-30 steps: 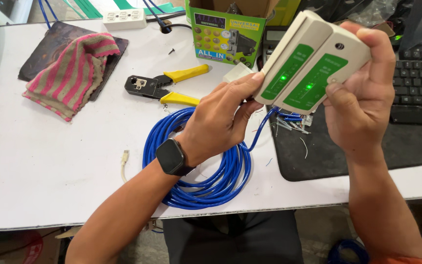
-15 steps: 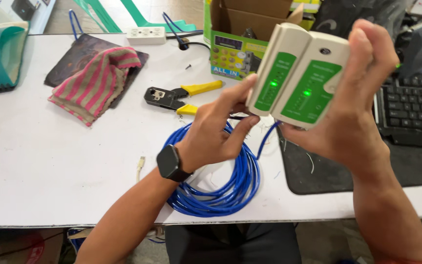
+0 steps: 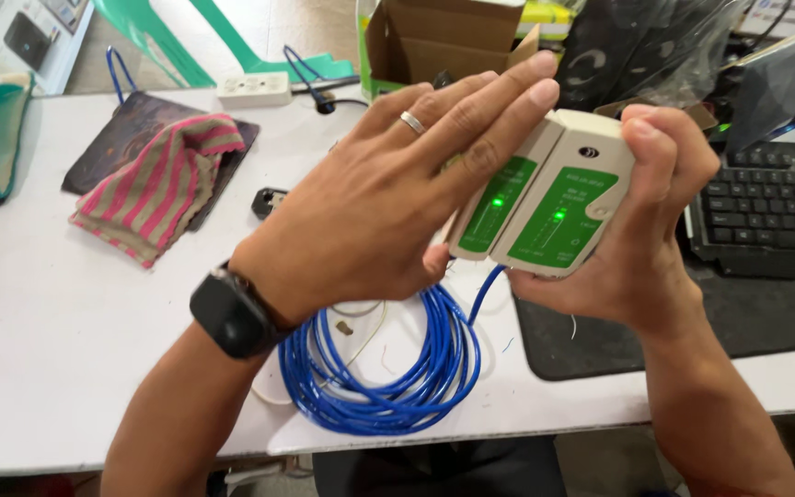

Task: The person strips the end of a blue ethernet cable by hand, untwists and arranges the small internal wires, trims them with crimping pliers, and fits an RJ45 connector. They crimp the connector with the pliers, plug both cable ends into a network cable tester, and watch the tester's indicator lights before removing the cable and handling another connector.

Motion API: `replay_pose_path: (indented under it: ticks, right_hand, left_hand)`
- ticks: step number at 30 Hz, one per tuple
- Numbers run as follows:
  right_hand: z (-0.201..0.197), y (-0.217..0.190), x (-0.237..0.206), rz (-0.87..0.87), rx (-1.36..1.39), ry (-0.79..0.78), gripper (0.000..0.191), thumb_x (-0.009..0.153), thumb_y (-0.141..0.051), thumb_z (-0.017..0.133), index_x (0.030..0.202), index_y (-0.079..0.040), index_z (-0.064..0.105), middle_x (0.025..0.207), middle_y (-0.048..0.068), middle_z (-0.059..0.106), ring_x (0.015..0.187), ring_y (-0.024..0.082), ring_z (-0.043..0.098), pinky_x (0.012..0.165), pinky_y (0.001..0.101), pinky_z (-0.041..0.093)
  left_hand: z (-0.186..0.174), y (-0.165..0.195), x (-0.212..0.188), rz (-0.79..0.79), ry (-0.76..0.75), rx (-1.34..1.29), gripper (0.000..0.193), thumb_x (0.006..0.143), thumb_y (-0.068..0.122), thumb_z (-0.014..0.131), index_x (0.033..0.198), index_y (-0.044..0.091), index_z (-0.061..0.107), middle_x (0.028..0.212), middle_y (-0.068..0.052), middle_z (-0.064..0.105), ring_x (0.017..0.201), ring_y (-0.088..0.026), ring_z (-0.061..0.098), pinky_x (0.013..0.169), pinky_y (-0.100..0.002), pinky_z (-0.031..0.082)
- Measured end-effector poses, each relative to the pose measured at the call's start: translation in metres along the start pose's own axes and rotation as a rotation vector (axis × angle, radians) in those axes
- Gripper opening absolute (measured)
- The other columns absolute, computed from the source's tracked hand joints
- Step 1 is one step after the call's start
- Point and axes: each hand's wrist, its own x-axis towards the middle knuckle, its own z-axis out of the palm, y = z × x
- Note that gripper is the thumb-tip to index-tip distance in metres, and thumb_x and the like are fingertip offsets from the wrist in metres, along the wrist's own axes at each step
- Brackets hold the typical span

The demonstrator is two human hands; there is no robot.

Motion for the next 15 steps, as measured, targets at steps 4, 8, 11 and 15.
replay_pose_path:
  ticks: [4, 8, 11, 15]
  right_hand:
    - [-0.002, 0.006, -0.004, 0.023, 0.006, 0.021, 0.126, 0.061, -0.027, 0.098, 0.152, -0.002, 0.014, 0.138, 0.018, 0.023, 0.13, 0.035, 0.033, 0.102, 0.0441, 0.049]
    - [-0.003, 0.009, -0.011, 0.055, -0.011, 0.014, 0.125, 0.058, -0.026, 0.099, 0.149, -0.001, 0.018, 0.135, 0.018, 0.026, 0.131, 0.035, 0.034, 0.1, 0.0451, 0.047]
    - [-0.001, 0.011, -0.016, 0.074, -0.015, 0.007, 0.124, 0.057, -0.026, 0.1, 0.148, -0.001, 0.02, 0.134, 0.018, 0.027, 0.13, 0.036, 0.035, 0.102, 0.0471, 0.047]
    - [0.002, 0.013, -0.022, 0.087, -0.005, 0.022, 0.121, 0.059, -0.023, 0.098, 0.15, -0.002, 0.021, 0.137, 0.017, 0.026, 0.132, 0.034, 0.035, 0.101, 0.0428, 0.047]
  left_hand:
    - [-0.001, 0.012, 0.009, 0.004, -0.031, 0.045, 0.108, 0.068, 0.012, 0.08, 0.159, 0.004, 0.023, 0.163, -0.014, 0.033, 0.15, -0.032, 0.041, 0.125, -0.049, 0.027]
    - [0.009, 0.008, 0.007, 0.061, 0.027, 0.088, 0.097, 0.072, 0.01, 0.076, 0.157, 0.0, 0.029, 0.161, -0.015, 0.038, 0.148, -0.028, 0.047, 0.126, -0.046, 0.03]
    - [0.018, 0.0, 0.005, 0.098, 0.068, 0.037, 0.097, 0.069, 0.011, 0.073, 0.156, -0.003, 0.032, 0.159, -0.02, 0.04, 0.143, -0.028, 0.052, 0.126, -0.045, 0.031]
    - [0.028, -0.006, 0.005, 0.12, 0.085, -0.061, 0.099, 0.068, 0.015, 0.073, 0.155, -0.005, 0.031, 0.159, -0.023, 0.039, 0.138, -0.032, 0.055, 0.125, -0.047, 0.031]
